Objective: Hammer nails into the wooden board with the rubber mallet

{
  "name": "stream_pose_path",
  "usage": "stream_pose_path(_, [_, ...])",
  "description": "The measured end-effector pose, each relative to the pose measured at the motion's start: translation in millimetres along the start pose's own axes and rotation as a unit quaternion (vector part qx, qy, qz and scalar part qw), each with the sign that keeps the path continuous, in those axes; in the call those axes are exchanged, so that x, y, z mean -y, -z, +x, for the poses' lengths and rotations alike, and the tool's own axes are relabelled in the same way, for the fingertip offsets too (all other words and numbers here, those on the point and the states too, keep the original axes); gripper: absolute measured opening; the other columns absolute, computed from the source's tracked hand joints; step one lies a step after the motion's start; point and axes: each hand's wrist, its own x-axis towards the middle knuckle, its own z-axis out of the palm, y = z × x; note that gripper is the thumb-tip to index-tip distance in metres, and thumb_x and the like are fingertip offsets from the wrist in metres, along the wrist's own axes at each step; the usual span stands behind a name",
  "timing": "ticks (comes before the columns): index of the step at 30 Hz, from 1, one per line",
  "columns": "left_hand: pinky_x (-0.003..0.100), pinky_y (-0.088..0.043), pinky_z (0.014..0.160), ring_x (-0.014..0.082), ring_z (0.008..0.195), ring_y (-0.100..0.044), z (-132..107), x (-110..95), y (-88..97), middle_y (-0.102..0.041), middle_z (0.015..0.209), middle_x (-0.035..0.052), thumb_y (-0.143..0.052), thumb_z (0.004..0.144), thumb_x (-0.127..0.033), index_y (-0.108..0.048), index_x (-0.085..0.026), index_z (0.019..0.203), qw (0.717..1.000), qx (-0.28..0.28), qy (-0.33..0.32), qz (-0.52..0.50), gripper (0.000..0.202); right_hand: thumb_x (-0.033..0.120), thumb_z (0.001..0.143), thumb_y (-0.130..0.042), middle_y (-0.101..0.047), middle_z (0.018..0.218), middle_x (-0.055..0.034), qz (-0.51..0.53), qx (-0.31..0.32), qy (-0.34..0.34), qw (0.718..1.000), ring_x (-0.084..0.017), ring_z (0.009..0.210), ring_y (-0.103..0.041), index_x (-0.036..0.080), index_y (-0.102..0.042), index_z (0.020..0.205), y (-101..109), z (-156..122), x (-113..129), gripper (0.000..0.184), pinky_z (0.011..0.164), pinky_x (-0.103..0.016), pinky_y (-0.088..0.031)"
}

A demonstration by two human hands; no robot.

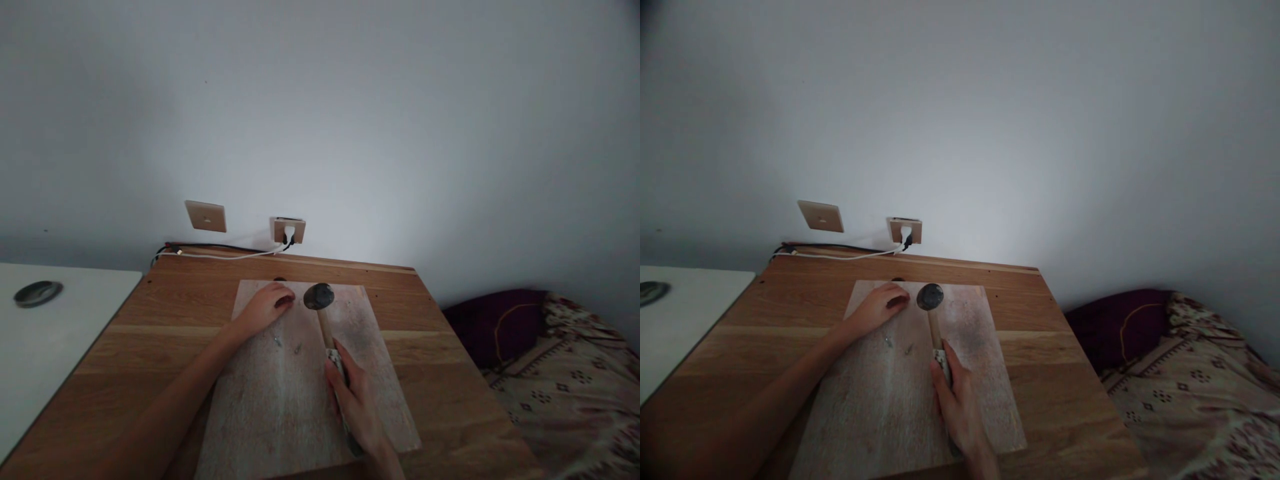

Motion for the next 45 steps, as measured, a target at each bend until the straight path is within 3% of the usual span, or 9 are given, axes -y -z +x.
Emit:
stream_pose_path(7, [0.039, -0.055, 0.095, 0.0239, 0.099, -0.072, 1.4, 2.5, -2.0, -0.078, 0.106, 0.0094, -0.064, 0.088, -0.010, -0.071, -0.018, 0.120, 0.999, 0.007, 0.046, -0.022, 0.033, 0.067, 0.101, -0.053, -0.050, 0.053, 0.0078, -0.020, 0.045, 0.010, 0.999, -0.011, 0.038, -0.042, 0.014, -0.056, 0.150, -16.1, 11.2, 14.8, 0.072, 0.035, -0.020, -0.037])
stream_pose_path(12, [0.047, -0.052, 0.106, 0.0285, 0.120, -0.067, 0.3, 7.0, -5.2, -0.072, 0.131, 0.0126, -0.069, 0.078, -0.010, -0.061, -0.019, 0.135, 0.997, -0.023, 0.040, -0.056, 0.059, 0.065, 0.096, -0.059, -0.051, 0.049, 0.0070, -0.038, 0.045, 0.013, 0.998, -0.013, 0.039, -0.045, 0.013, -0.061, 0.148, -22.2, 14.0, 23.4, 0.073, 0.037, -0.021, -0.036])
stream_pose_path(19, [0.040, -0.055, 0.091, 0.0268, 0.103, -0.068, 2.2, 5.5, 13.2, -0.070, 0.113, 0.0101, -0.074, 0.074, -0.017, -0.062, -0.017, 0.116, 0.997, 0.003, 0.063, -0.050, 0.043, 0.069, 0.095, -0.059, -0.052, 0.051, 0.0066, -0.044, 0.039, 0.000, 0.998, -0.014, 0.039, -0.046, 0.015, -0.063, 0.147, -23.4, 15.1, 20.4, 0.075, 0.037, -0.022, -0.037])
stream_pose_path(21, [0.036, -0.055, 0.085, 0.0256, 0.095, -0.067, 1.7, -0.5, 21.6, -0.067, 0.105, 0.0081, -0.072, 0.073, -0.017, -0.063, -0.017, 0.102, 0.997, 0.034, 0.064, -0.012, 0.031, 0.069, 0.095, -0.059, -0.050, 0.050, 0.0075, -0.036, 0.040, 0.003, 0.999, -0.013, 0.038, -0.045, 0.015, -0.063, 0.146, -22.6, 14.7, 17.4, 0.074, 0.036, -0.021, -0.036])
stream_pose_path(26, [0.031, -0.051, 0.077, 0.0216, 0.085, -0.065, -5.6, -39.5, 24.5, -0.065, 0.097, 0.0035, -0.069, 0.071, -0.012, -0.067, -0.021, 0.089, 0.972, 0.228, -0.056, 0.034, 0.020, 0.076, 0.096, -0.054, -0.048, 0.051, 0.0102, 0.003, 0.006, 0.001, 1.000, -0.011, 0.036, -0.041, 0.015, -0.059, 0.140, -17.2, 15.2, 14.5, 0.076, 0.032, -0.020, -0.036])
stream_pose_path(31, [0.032, -0.047, 0.067, 0.0218, 0.078, -0.063, -10.2, -69.1, 8.1, -0.065, 0.089, 0.0030, -0.074, 0.073, -0.016, -0.068, -0.021, 0.078, 0.953, 0.288, -0.048, 0.078, 0.009, 0.079, 0.092, -0.057, -0.048, 0.049, 0.0098, 0.013, -0.025, 0.008, 1.000, -0.010, 0.035, -0.041, 0.019, -0.064, 0.112, -6.8, 16.3, 17.7, 0.063, 0.031, -0.018, -0.036])
stream_pose_path(36, [0.033, -0.050, 0.073, 0.0248, 0.087, -0.066, -10.3, -68.5, 1.2, -0.067, 0.095, 0.0061, -0.078, 0.074, -0.020, -0.068, -0.019, 0.079, 0.951, 0.278, -0.071, 0.111, 0.012, 0.078, 0.092, -0.058, -0.048, 0.049, 0.0104, 0.027, -0.025, -0.002, 0.999, -0.009, 0.033, -0.040, 0.021, -0.060, 0.106, -2.4, 13.6, 11.3, 0.059, 0.029, -0.018, -0.036])
stream_pose_path(42, [0.033, -0.051, 0.077, 0.0249, 0.093, -0.067, -19.3, -84.4, 16.7, -0.068, 0.101, 0.0067, -0.074, 0.081, -0.017, -0.065, -0.019, 0.095, 0.954, 0.251, -0.113, 0.116, 0.016, 0.078, 0.091, -0.060, -0.050, 0.053, 0.0101, 0.037, -0.032, -0.003, 0.999, -0.009, 0.034, -0.041, 0.019, -0.060, 0.120, 0.8, 8.6, 7.7, 0.066, 0.029, -0.018, -0.036])
stream_pose_path(45, [0.033, -0.051, 0.083, 0.0230, 0.096, -0.067, -26.7, -94.3, 16.7, -0.069, 0.105, 0.0050, -0.070, 0.086, -0.013, -0.065, -0.021, 0.100, 0.956, 0.226, -0.152, 0.113, 0.017, 0.084, 0.085, -0.062, -0.050, 0.054, 0.0098, 0.034, -0.056, -0.014, 0.998, -0.009, 0.034, -0.041, 0.019, -0.061, 0.112, 4.5, 6.9, 10.0, 0.071, 0.028, -0.018, -0.035])
